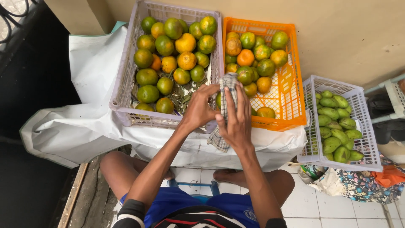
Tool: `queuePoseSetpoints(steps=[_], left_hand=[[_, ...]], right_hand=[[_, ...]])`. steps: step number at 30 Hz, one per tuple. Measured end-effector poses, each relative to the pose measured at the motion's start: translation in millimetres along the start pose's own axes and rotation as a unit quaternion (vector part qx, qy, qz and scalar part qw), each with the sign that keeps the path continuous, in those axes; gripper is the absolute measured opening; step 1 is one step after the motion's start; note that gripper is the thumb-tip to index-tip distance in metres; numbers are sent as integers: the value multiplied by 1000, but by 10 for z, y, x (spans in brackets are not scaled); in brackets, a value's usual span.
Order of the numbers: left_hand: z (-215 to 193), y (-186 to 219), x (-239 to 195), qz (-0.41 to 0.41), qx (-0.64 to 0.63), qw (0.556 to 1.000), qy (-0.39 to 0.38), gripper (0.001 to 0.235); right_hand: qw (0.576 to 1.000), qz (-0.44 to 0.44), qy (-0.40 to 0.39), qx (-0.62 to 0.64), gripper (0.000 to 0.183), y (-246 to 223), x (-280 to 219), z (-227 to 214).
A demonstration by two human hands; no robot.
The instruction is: The person sits on a low stool and wipes several green and orange citrus fruits one by one using a checkered cloth. They pick each fruit from a purple or orange crate, rub it with the cloth, and place it back into the crate.
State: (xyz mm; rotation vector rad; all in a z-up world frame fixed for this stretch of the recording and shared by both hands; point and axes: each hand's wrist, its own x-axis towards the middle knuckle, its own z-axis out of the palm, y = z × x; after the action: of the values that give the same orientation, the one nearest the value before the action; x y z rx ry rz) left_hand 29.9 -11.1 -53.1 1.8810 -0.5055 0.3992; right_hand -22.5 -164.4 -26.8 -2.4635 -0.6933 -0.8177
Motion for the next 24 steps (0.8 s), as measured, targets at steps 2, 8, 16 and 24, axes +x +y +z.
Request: queuePoseSetpoints(steps=[2, 8, 16, 24], left_hand=[[20, 19, 2, 9, -1, 1000, 0, 63], [-151, 360, 3, -11, -37, 999, 32, 66], [-219, 411, 7, -25, -112, 993, -10, 71], [-233, 586, 39, -42, -285, 954, -80, 77]], right_hand=[[999, 13, -5, 40, 70, 46, 123, -64], [964, 100, 37, 242, 47, -32, 118, -51], [973, 92, 48, 207, 56, -55, -146, 4], [898, 173, 104, 390, 52, 25, 125, -97]])
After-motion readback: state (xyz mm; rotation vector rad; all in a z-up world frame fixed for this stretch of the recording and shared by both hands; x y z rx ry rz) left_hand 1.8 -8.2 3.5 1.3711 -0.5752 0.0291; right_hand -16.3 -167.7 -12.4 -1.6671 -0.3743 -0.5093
